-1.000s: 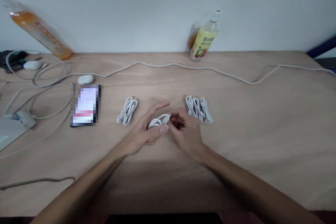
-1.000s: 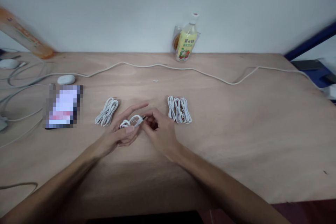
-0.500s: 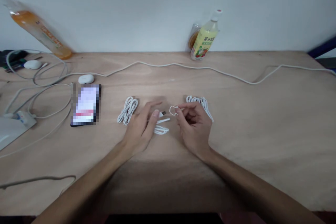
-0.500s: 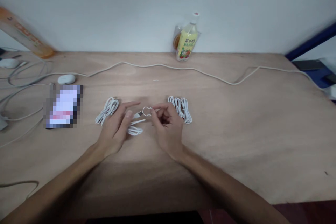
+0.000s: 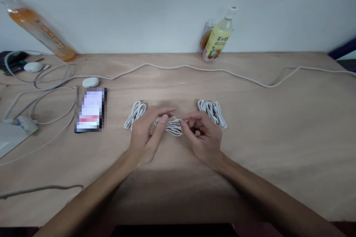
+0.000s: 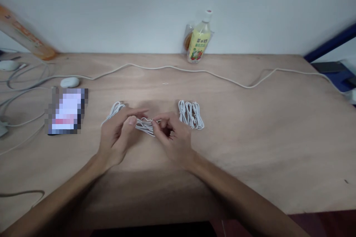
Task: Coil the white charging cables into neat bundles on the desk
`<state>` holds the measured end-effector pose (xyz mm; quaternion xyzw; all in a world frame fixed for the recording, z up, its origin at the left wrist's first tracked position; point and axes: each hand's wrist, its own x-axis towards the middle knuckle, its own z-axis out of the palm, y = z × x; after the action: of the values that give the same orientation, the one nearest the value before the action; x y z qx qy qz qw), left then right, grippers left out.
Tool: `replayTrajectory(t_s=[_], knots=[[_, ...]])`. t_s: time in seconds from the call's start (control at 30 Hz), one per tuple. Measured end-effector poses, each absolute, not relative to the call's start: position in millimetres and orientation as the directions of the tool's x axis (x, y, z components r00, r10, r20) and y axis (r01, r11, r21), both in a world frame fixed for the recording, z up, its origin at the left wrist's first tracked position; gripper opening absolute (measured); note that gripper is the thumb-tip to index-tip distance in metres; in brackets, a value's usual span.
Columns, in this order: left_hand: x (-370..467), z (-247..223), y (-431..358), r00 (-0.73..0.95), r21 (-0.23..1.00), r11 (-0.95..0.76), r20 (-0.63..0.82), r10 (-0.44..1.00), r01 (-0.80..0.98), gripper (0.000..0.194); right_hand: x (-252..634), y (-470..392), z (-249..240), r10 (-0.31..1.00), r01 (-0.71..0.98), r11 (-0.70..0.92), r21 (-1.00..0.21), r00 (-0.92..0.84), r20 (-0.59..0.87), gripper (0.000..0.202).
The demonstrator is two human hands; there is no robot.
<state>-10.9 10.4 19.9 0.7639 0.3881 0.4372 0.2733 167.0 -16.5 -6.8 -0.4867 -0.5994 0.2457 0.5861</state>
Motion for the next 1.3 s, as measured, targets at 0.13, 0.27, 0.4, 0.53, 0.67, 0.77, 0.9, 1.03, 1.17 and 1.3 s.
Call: replayTrajectory(t_s=[0.13, 0.27, 0.4, 0.53, 0.67, 0.77, 0.9, 1.03, 1.17, 1.3], knots=[[-9.4, 20.2, 13.2, 0.305, 0.814, -0.53, 0.456, 0.836, 0.237, 0.012, 167.8, -15.7, -7.9, 0.874, 0.293, 0.417, -0.861, 0.131, 0.468, 0.012], [-7.8, 18.5, 15.9, 0.262, 0.894, -0.421, 0.375, 0.889, 0.15, 0.011, 168.0, -15.3, -7.1, 0.879, 0.277, 0.408, -0.87, 0.137, 0.456, 0.012], [-7.7, 21.7, 15.7, 0.256, 0.936, -0.338, 0.306, 0.917, 0.094, 0.01, 168.2, -16.5, -6.4, 0.877, 0.272, 0.41, -0.87, 0.143, 0.458, 0.012], [-6.4, 27.3, 14.6, 0.244, 0.973, -0.227, 0.211, 0.947, 0.04, 0.007, 168.6, -17.6, -6.9, 0.875, 0.273, 0.412, -0.87, 0.148, 0.461, 0.014], [-4.2, 32.5, 13.9, 0.237, 0.992, -0.125, 0.12, 0.964, 0.009, 0.006, 169.3, -17.6, -6.1, 0.873, 0.242, 0.43, -0.87, 0.135, 0.469, 0.014], [-3.7, 33.9, 13.4, 0.232, 0.995, -0.097, 0.095, 0.968, -0.003, 0.005, 169.9, -17.9, -4.6, 0.884, 0.216, 0.421, -0.881, 0.121, 0.452, 0.012], [-4.3, 33.6, 11.9, 0.255, 0.992, -0.12, 0.123, 0.959, -0.028, 0.004, 170.0, -18.9, -3.2, 0.892, 0.179, 0.409, -0.895, 0.127, 0.433, 0.011], [-5.2, 33.9, 10.5, 0.27, 0.986, -0.166, 0.155, 0.95, 0.019, 0.004, 169.5, -19.3, -1.5, 0.896, 0.159, 0.401, -0.902, 0.138, 0.423, 0.012], [-6.3, 35.2, 10.4, 0.269, 0.975, -0.218, 0.202, 0.942, 0.032, 0.006, 169.7, -19.4, -0.2, 0.887, 0.15, 0.421, -0.895, 0.139, 0.441, 0.013], [-7.0, 36.2, 10.6, 0.266, 0.986, -0.169, 0.16, 0.951, 0.011, 0.003, 170.2, -19.8, -0.7, 0.875, 0.15, 0.443, -0.884, 0.144, 0.463, 0.016]])
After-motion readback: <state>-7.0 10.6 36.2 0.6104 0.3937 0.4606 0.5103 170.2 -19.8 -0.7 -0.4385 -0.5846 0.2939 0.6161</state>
